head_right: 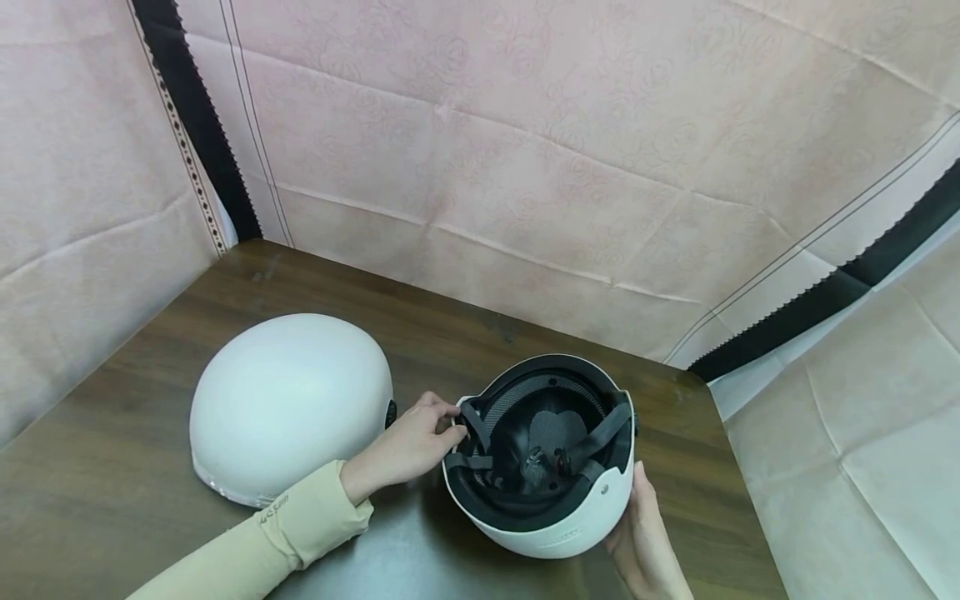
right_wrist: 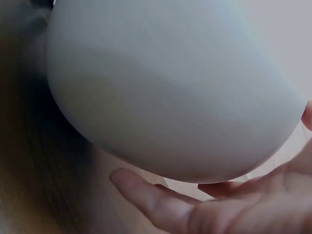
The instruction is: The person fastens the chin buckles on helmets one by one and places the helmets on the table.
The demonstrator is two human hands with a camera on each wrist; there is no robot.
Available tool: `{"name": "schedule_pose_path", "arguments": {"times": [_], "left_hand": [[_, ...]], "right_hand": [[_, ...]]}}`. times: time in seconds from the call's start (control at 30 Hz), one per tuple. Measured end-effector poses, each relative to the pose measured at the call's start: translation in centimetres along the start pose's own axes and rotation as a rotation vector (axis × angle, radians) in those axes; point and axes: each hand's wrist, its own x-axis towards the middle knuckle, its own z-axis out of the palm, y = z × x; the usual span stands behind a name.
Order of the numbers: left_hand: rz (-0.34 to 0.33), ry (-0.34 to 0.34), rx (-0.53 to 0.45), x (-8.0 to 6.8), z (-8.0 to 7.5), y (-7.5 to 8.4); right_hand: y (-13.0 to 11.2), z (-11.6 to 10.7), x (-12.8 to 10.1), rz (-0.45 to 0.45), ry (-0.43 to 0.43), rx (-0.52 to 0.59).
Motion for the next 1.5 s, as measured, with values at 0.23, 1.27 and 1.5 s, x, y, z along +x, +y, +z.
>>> {"name": "schedule_pose_path", "arguments": {"times": [0.23,1.27,1.5], "left_hand": [[0.014,-0.011,0.008,0.1,0.1,-0.2],[-0.026,-0.112,-0.021,-0.3,0.6,-0.6],[-0.033,-0.151,-0.032,-0.2,0.8,-0.7]], "right_hand": [[0.1,-0.4,-0.3,-0.010,-0.137,0.110],[-0.5,0.5,-0.8,0.103,0.056,-0.134],[-0.2,0.8,-0.6,0.055,0.070,-0.144]]}}
